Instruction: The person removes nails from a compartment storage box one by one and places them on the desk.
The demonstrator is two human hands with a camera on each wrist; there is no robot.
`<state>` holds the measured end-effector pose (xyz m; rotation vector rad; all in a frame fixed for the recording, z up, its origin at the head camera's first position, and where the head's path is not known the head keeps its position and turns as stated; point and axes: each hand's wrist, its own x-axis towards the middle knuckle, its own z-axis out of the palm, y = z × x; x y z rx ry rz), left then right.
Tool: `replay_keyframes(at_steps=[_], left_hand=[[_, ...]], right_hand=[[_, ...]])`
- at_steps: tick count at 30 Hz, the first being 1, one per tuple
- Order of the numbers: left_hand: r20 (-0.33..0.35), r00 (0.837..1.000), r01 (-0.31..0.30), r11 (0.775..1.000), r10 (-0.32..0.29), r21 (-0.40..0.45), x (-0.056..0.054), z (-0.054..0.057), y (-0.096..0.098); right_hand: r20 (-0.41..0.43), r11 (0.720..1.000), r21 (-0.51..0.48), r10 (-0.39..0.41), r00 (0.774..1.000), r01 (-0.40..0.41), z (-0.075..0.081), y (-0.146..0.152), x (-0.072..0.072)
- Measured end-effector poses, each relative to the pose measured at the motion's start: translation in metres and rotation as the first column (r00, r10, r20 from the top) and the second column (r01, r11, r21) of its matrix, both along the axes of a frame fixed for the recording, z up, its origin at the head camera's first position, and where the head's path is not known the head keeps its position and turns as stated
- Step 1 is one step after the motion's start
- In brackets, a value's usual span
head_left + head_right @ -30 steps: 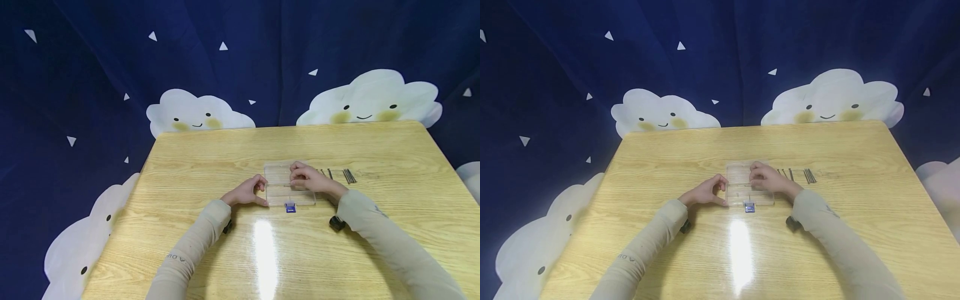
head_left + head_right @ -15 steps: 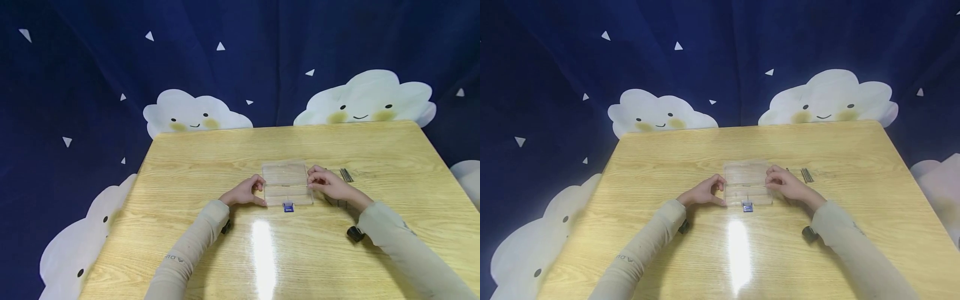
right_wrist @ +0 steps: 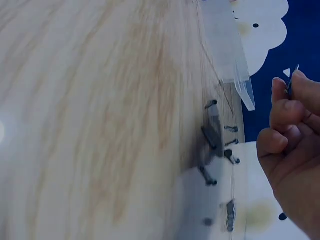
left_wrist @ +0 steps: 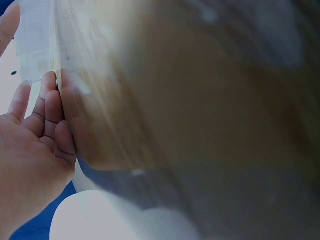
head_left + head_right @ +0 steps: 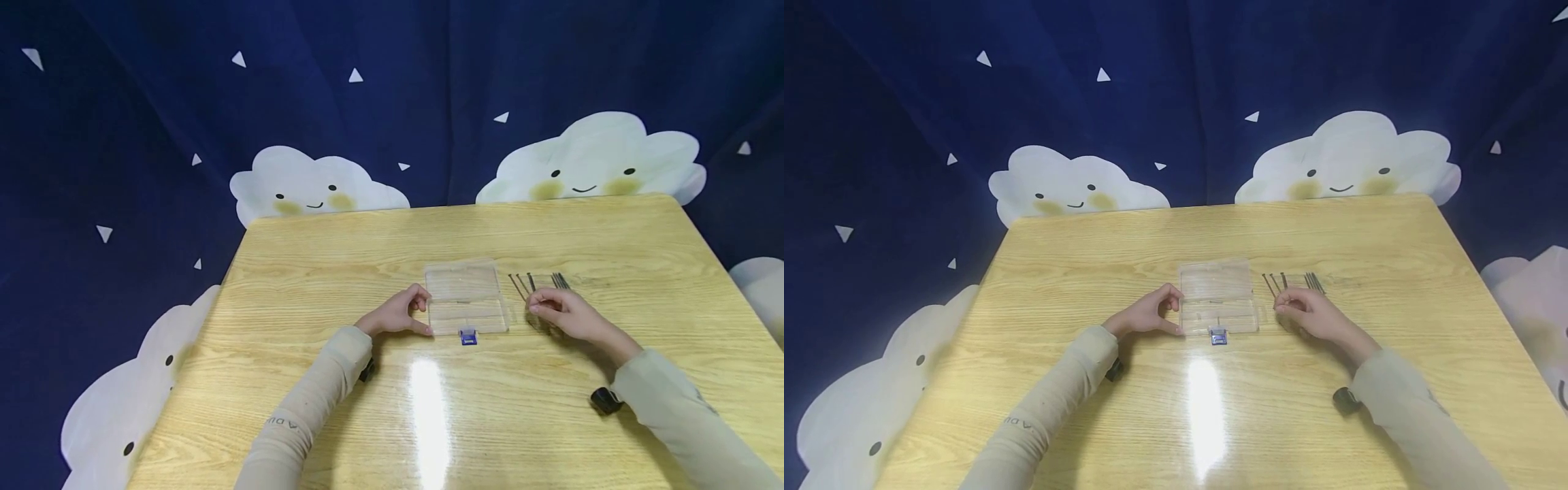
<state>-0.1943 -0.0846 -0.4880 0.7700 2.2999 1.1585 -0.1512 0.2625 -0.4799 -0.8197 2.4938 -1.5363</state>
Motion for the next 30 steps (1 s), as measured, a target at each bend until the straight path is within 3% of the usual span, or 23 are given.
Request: replay_keyframes(at_steps=[7, 15, 25, 28, 30], left_hand=[[-0.003, 1.000, -0.003, 1.000, 0.003, -0.007, 0.001, 0.000, 0.000], [-0.008, 1.000, -0.004, 1.000, 0.004, -0.004, 0.001, -0.001, 0.000], [-0.006, 1.000, 0.001, 1.000, -0.001, 0.011, -0.001, -0.003, -0.001], [0.003, 1.000, 0.011, 0.999, -0.011, 0.033, 0.001, 0.000, 0.000], [0.011, 1.000, 0.019, 0.999, -0.020, 0.046, 0.004, 0.009, 0.001]], right_hand=[[0.018, 0.998, 0.018, -0.066, 0.998, 0.066, 0.001, 0.015, 0.010], [-0.029, 0.994, 0.057, -0.095, 0.995, 0.096, -0.003, 0.033, 0.019], [-0.082, 0.946, 0.255, -0.184, 0.979, 0.200, -0.013, 0.051, 0.025], [-0.139, 0.944, 0.264, -0.165, 0.977, 0.197, -0.016, 0.052, 0.025], [-0.167, 0.948, 0.255, -0.152, 0.974, 0.191, -0.018, 0.052, 0.025]])
